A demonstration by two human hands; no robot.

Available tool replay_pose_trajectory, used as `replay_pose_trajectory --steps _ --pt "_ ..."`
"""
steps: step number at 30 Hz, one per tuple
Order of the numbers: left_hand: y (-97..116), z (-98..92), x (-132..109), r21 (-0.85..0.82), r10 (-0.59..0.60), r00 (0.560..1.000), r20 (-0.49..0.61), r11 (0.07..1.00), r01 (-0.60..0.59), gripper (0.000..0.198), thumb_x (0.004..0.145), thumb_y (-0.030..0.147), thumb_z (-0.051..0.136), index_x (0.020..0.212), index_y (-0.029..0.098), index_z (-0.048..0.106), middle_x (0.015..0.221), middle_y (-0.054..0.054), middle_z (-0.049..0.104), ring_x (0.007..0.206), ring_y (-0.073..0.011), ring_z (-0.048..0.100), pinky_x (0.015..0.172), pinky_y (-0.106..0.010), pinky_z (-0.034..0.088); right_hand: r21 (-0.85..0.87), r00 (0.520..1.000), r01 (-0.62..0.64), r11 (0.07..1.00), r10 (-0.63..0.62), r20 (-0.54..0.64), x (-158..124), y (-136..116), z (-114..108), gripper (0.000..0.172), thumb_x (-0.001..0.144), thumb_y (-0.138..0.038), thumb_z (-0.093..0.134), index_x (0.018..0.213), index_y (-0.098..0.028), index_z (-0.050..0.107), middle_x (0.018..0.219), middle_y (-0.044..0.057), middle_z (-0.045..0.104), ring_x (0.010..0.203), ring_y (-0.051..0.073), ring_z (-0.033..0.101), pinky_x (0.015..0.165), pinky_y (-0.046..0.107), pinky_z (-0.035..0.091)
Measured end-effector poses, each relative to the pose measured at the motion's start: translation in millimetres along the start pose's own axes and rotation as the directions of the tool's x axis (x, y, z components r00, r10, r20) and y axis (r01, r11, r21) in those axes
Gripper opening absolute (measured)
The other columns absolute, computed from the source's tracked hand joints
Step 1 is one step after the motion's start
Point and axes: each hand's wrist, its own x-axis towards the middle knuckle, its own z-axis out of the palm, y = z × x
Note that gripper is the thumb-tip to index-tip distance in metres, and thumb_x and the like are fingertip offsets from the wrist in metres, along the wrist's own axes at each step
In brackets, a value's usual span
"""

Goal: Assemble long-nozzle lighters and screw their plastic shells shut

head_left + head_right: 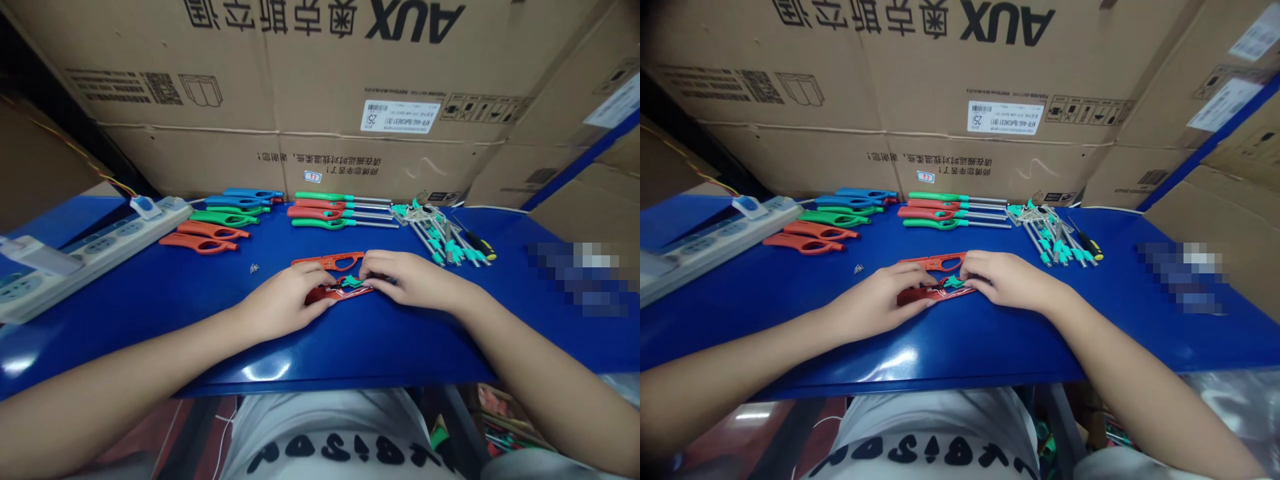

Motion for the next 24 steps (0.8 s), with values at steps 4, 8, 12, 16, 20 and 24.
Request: replay_pose_trajectory --steps 4,8,12,16,20,24 --pt "1 -0.7 0 -0.017 -0.012 1.0 0.004 1.0 0.012 0.02 0.095 0.028 0.062 0.111 0.018 0.069 0.106 -0.009 0.069 0.099 -0.0238 0.066 0.087 -0.036 0.054 -0.008 0.999 0.035 0.999 -0.035 0.019 0 0 1 0.015 0.099 -0.021 0.05 0.098 -0.021 0.065 0.101 0.006 0.067 0.092 0.019 0.063 0.079 0.03 0.047" --pt "0 -1.0 0 -0.03 -0.014 1.0 0.013 0.999 0.014 0.019 0.093 0.024 0.064 0.111 0.018 0.069 0.109 -0.009 0.069 0.103 -0.0245 0.066 0.088 -0.036 0.054 0.027 1.0 0.01 1.0 -0.011 0.018 3 -2 8 0.014 0.099 -0.021 0.051 0.097 -0.021 0.065 0.103 0.006 0.067 0.091 0.019 0.063 0.079 0.03 0.048" --pt "-1 -1.6 1 -0.039 -0.039 0.999 0.034 0.998 0.04 0.02 0.092 0.02 0.065 0.112 0.017 0.069 0.108 -0.009 0.068 0.098 -0.0229 0.066 0.086 -0.035 0.054 0.032 0.999 0.033 0.999 -0.033 0.009 5 -2 13 0.016 0.1 -0.023 0.05 0.097 -0.019 0.066 0.105 0.007 0.066 0.091 0.019 0.063 0.079 0.03 0.049" --pt "-1 -2.8 2 -0.055 -0.049 0.998 0.028 0.997 0.05 0.02 0.09 0.018 0.067 0.11 0.018 0.069 0.106 -0.007 0.067 0.095 -0.0214 0.067 0.083 -0.032 0.055 -0.052 0.999 0.032 0.998 -0.032 0.014 5 -3 16 0.019 0.1 -0.022 0.048 0.099 -0.019 0.067 0.105 0.008 0.066 0.087 0.019 0.063 0.074 0.03 0.048" --pt "-2 -3.1 2 -0.068 -0.054 0.998 0.031 0.996 0.056 0.017 0.091 0.02 0.066 0.108 0.018 0.069 0.105 -0.007 0.067 0.093 -0.0206 0.067 0.08 -0.031 0.055 -0.052 0.998 0.061 0.997 -0.062 -0.018 5 -1 18 0.02 0.1 -0.02 0.047 0.099 -0.019 0.067 0.103 0.008 0.069 0.086 0.019 0.064 0.074 0.029 0.048" --pt "-3 -2.6 2 -0.072 -0.036 0.999 0.02 0.997 0.038 0.018 0.091 0.02 0.066 0.109 0.017 0.069 0.105 -0.007 0.068 0.096 -0.0214 0.067 0.083 -0.032 0.055 -0.032 0.999 0.052 0.998 -0.052 -0.015 5 -2 19 0.019 0.1 -0.021 0.048 0.098 -0.019 0.066 0.101 0.008 0.068 0.087 0.019 0.064 0.075 0.029 0.048"
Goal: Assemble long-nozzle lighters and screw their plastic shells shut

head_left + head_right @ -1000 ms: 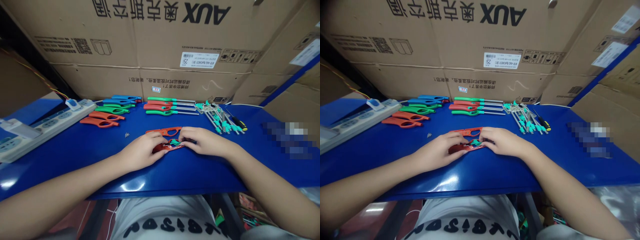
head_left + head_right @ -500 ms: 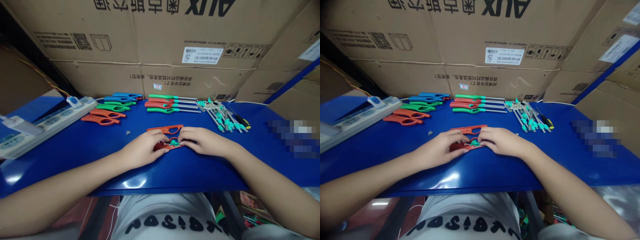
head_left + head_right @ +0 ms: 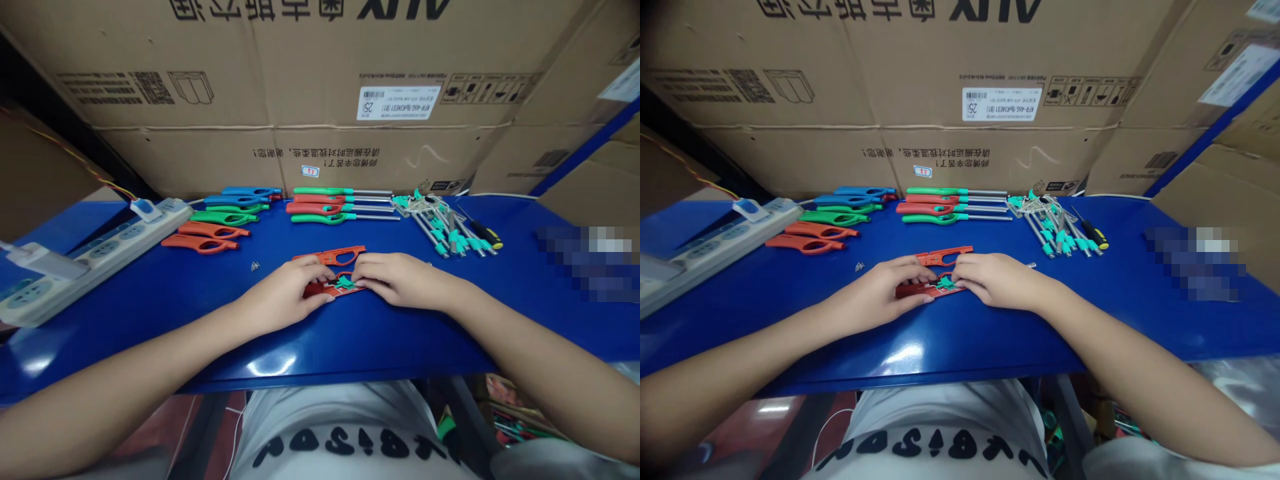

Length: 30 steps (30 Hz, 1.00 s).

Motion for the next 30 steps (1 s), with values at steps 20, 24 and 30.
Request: replay_pose_trajectory --steps 20,24,30 --pt "3.8 -0.5 1.2 0.01 -0.031 0.999 0.025 0.999 0.031 0.022 0.091 0.019 0.068 0.113 0.016 0.069 0.107 -0.008 0.067 0.096 -0.0205 0.066 0.084 -0.032 0.054 0.046 0.997 -0.064 0.997 0.062 0.047 0.8 -7.7 -6.0 0.017 0.1 -0.023 0.05 0.099 -0.017 0.066 0.101 0.007 0.069 0.086 0.018 0.064 0.077 0.03 0.047" --pt "2.5 -0.1 1.4 0.008 -0.024 1.0 0.017 1.0 0.024 0.02 0.09 0.019 0.069 0.11 0.015 0.069 0.107 -0.008 0.068 0.098 -0.0213 0.066 0.086 -0.033 0.054 0.043 0.998 -0.044 0.998 0.042 0.039 1.4 -7.1 -5.6 0.016 0.1 -0.022 0.05 0.098 -0.017 0.065 0.098 0.007 0.068 0.084 0.017 0.062 0.075 0.029 0.046" --pt "0.1 0.6 1.3 -0.009 0.001 1.0 0.0 1.0 -0.001 0.018 0.089 0.019 0.07 0.107 0.015 0.069 0.104 -0.007 0.07 0.098 -0.0211 0.066 0.087 -0.033 0.054 0.009 0.999 -0.001 1.0 0.001 0.04 0.3 -4.9 -4.6 0.016 0.1 -0.017 0.046 0.094 -0.017 0.062 0.096 0.006 0.064 0.081 0.016 0.059 0.071 0.027 0.043"
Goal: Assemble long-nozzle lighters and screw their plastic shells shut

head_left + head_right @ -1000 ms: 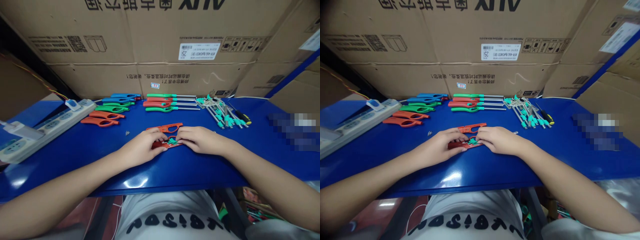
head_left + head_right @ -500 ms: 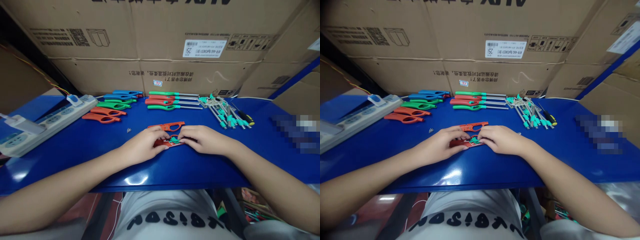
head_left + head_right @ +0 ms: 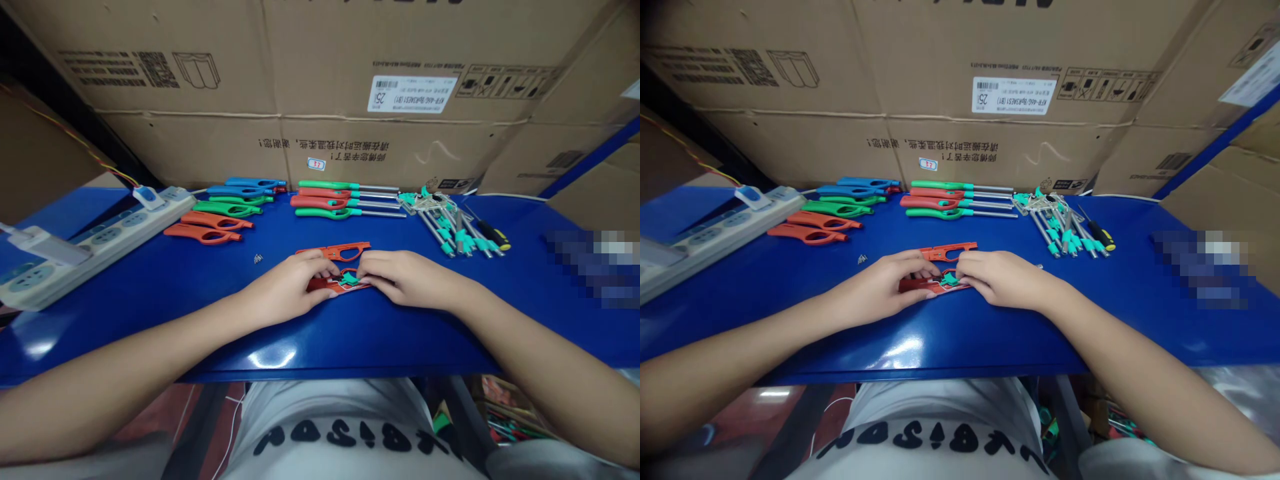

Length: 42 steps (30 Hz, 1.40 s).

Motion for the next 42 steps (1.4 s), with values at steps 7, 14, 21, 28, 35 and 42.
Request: replay_pose_trajectory --steps 7,14,21,28,35,42 --pt "1.0 -1.4 0.6 -0.01 -0.015 1.0 0.014 1.0 0.015 0.018 0.089 0.019 0.07 0.106 0.016 0.069 0.101 -0.006 0.07 0.097 -0.0215 0.066 0.086 -0.033 0.054 -0.03 1.0 0.022 0.999 -0.023 -0.008 -0.4 -1.5 0.2 0.017 0.099 -0.014 0.042 0.094 -0.017 0.058 0.094 0.007 0.062 0.078 0.016 0.057 0.068 0.027 0.042" --pt "0.8 -0.1 0.6 0.009 -0.013 1.0 0.019 1.0 0.013 0.019 0.089 0.019 0.07 0.108 0.016 0.069 0.104 -0.007 0.07 0.101 -0.0224 0.065 0.09 -0.034 0.052 -0.022 0.999 0.04 0.999 -0.04 0.0 0.3 3.2 4.7 0.016 0.1 -0.018 0.046 0.093 -0.018 0.06 0.093 0.005 0.062 0.079 0.016 0.057 0.069 0.026 0.041" --pt "2.6 -0.6 0.1 0.006 0.003 1.0 0.016 1.0 -0.004 0.018 0.091 0.018 0.067 0.109 0.016 0.068 0.104 -0.007 0.07 0.102 -0.0219 0.065 0.092 -0.034 0.052 -0.036 0.998 0.061 0.998 -0.061 0.002 0.2 2.9 5.6 0.017 0.101 -0.019 0.046 0.093 -0.018 0.062 0.093 0.005 0.061 0.081 0.016 0.057 0.071 0.027 0.042" --pt "1.7 1.0 -1.2 0.003 -0.011 1.0 0.013 1.0 0.011 0.021 0.09 0.019 0.068 0.111 0.018 0.065 0.112 -0.008 0.067 0.105 -0.0226 0.065 0.094 -0.037 0.052 -0.026 0.999 0.044 0.999 -0.044 0.002 -0.8 1.1 3.9 0.016 0.1 -0.018 0.045 0.094 -0.018 0.059 0.093 0.005 0.06 0.078 0.015 0.055 0.069 0.027 0.042" --pt "4.0 0.6 -2.1 0.009 -0.004 1.0 0.005 1.0 0.004 0.024 0.09 0.018 0.067 0.114 0.018 0.064 0.111 -0.008 0.066 0.103 -0.0229 0.066 0.093 -0.038 0.053 -0.012 0.998 0.061 0.998 -0.062 -0.02 0.7 1.2 3.6 0.016 0.101 -0.02 0.044 0.091 -0.018 0.057 0.09 0.004 0.058 0.076 0.014 0.053 0.068 0.026 0.04" --pt "3.2 1.4 -0.8 0.018 0.024 1.0 -0.004 1.0 -0.024 0.023 0.092 0.018 0.066 0.115 0.018 0.064 0.113 -0.009 0.067 0.106 -0.0235 0.065 0.095 -0.038 0.052 -0.097 0.996 0.085 0.992 -0.084 0.01 0.5 -0.9 5.2 0.02 0.1 -0.018 0.044 0.088 -0.018 0.059 0.089 0.004 0.057 0.076 0.014 0.052 0.067 0.026 0.039"
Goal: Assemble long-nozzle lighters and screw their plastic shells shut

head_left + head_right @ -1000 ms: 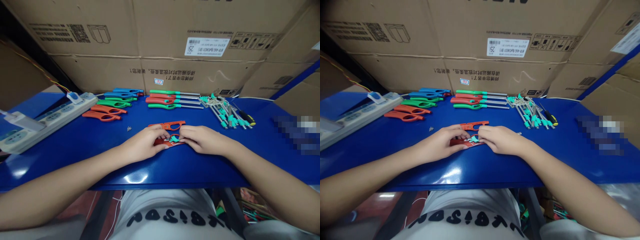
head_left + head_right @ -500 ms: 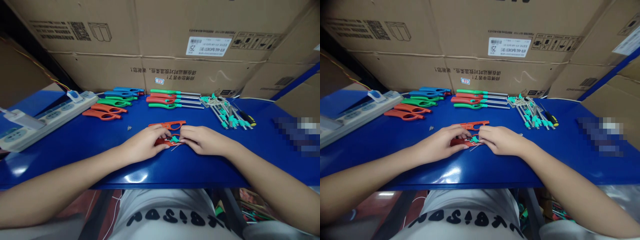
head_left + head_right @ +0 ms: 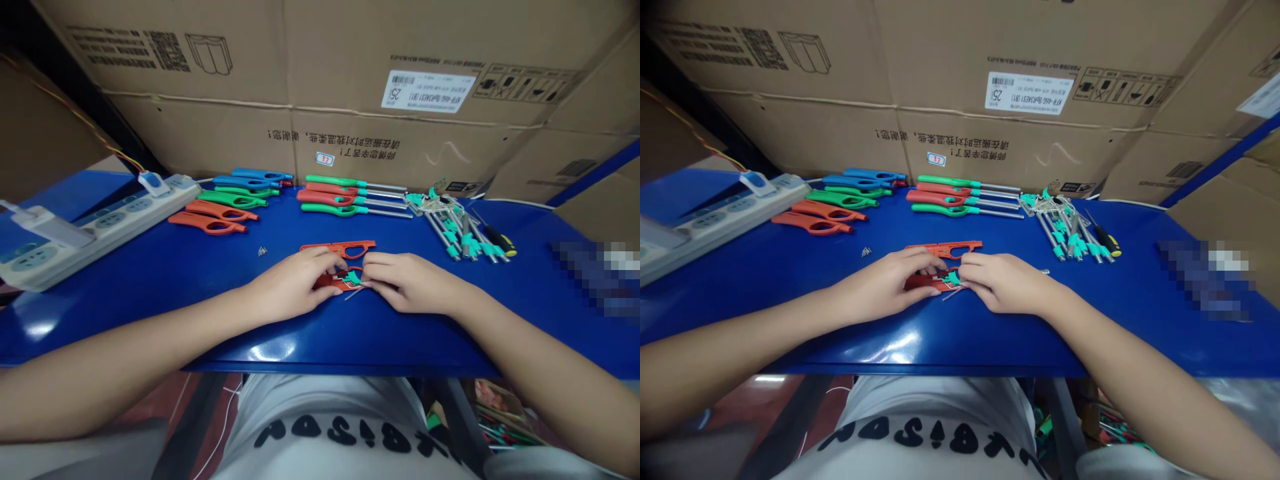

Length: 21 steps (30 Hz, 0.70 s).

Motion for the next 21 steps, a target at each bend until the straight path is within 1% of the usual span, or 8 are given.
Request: replay_pose_trajectory --steps 3,7,10,13,17,21 --pt "1.0 -0.3 -0.1 0.017 0.001 1.0 0.008 1.0 -0.001 0.024 0.092 0.018 0.066 0.116 0.018 0.064 0.114 -0.01 0.068 0.108 -0.025 0.064 0.096 -0.04 0.052 -0.081 1.0 0.008 0.997 -0.006 0.025 0.8 -2.1 -0.1 0.019 0.098 -0.016 0.044 0.086 -0.018 0.059 0.09 0.004 0.057 0.073 0.014 0.051 0.063 0.026 0.036" --pt "2.7 -0.7 -1.5 0.041 -0.018 1.0 0.026 0.999 0.017 0.027 0.092 0.019 0.066 0.118 0.019 0.064 0.12 -0.011 0.067 0.115 -0.0266 0.062 0.099 -0.042 0.051 -0.096 0.999 0.009 0.995 -0.006 0.034 1.6 -4.1 -1.4 0.019 0.097 -0.016 0.045 0.086 -0.018 0.06 0.09 0.004 0.058 0.073 0.014 0.052 0.063 0.026 0.036" --pt "3.1 -0.4 -2.8 0.072 -0.006 1.0 0.019 0.997 0.005 0.028 0.093 0.021 0.065 0.121 0.019 0.063 0.122 -0.011 0.066 0.117 -0.0268 0.062 0.101 -0.042 0.051 -0.058 1.0 -0.005 0.998 0.006 0.026 1.5 -3.9 -1.4 0.021 0.1 -0.019 0.045 0.087 -0.018 0.061 0.091 0.005 0.059 0.076 0.015 0.054 0.066 0.027 0.039" --pt "2.5 0.7 -4.0 0.115 0.052 0.999 0.013 0.992 -0.053 0.03 0.096 0.022 0.061 0.126 0.02 0.062 0.119 -0.01 0.067 0.114 -0.0262 0.062 0.099 -0.041 0.051 0.007 1.0 -0.021 1.0 0.021 -0.011 1.3 -2.0 0.2 0.022 0.102 -0.024 0.044 0.09 -0.018 0.062 0.093 0.006 0.061 0.08 0.016 0.057 0.069 0.028 0.042" --pt "1.1 2.8 -5.4 0.188 0.102 0.994 0.035 0.976 -0.107 0.033 0.1 0.025 0.054 0.132 0.023 0.062 0.107 -0.009 0.065 0.102 -0.0241 0.063 0.091 -0.039 0.053 0.099 0.998 -0.036 0.994 0.041 -0.055 2.3 1.4 2.6 0.019 0.101 -0.025 0.047 0.09 -0.018 0.061 0.09 0.005 0.062 0.079 0.016 0.057 0.071 0.028 0.044" --pt "1.7 4.0 -5.3 0.282 0.134 0.989 0.058 0.949 -0.145 0.032 0.104 0.03 0.046 0.127 0.024 0.067 0.103 -0.009 0.062 0.093 -0.0208 0.062 0.085 -0.035 0.053 0.179 0.995 -0.04 0.983 0.055 -0.081 3.5 4.8 2.0 0.014 0.097 -0.023 0.053 0.087 -0.017 0.062 0.087 0.005 0.062 0.077 0.015 0.056 0.071 0.027 0.043"
